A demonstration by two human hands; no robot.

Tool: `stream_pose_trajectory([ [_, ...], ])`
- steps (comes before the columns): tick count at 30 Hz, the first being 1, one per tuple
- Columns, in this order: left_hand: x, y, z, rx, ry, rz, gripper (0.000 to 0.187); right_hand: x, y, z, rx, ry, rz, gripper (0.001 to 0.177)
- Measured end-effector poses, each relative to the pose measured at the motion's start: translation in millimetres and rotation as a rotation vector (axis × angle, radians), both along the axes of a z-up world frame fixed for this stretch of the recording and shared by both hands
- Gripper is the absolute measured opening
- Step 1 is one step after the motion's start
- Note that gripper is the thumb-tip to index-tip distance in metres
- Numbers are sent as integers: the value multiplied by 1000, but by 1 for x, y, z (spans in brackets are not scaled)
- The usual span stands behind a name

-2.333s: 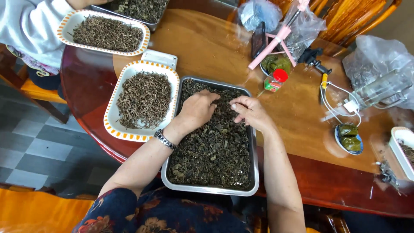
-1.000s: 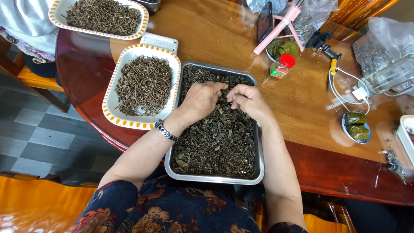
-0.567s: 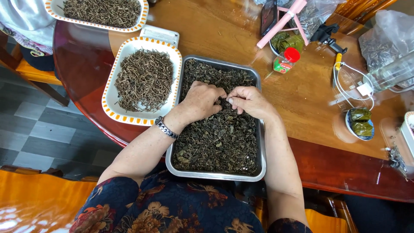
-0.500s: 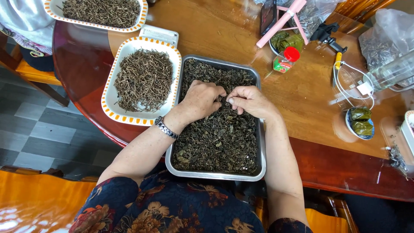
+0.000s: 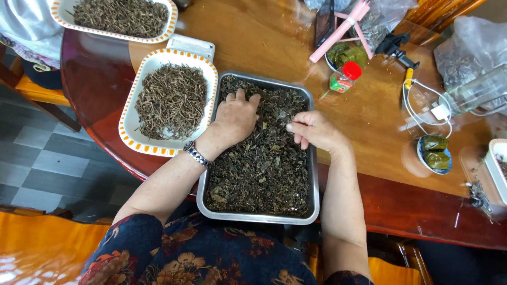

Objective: Manually sorting dried tea leaves by picking out stems and debris from a metal tray and placing them into plastic containers.

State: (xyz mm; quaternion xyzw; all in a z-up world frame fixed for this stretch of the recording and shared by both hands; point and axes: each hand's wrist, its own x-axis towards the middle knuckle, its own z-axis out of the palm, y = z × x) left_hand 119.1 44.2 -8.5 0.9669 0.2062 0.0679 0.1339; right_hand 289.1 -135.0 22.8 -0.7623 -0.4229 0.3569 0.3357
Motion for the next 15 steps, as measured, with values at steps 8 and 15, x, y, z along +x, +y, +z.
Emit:
stream_pose_trajectory([
  [8,-13,-10,43,-355,-317,-188,30,-31,9,19,-97,112,-19,44],
  [15,-12,-20,18,-333,-448,-347,6,-3,7,-9,163,114,-86,27],
])
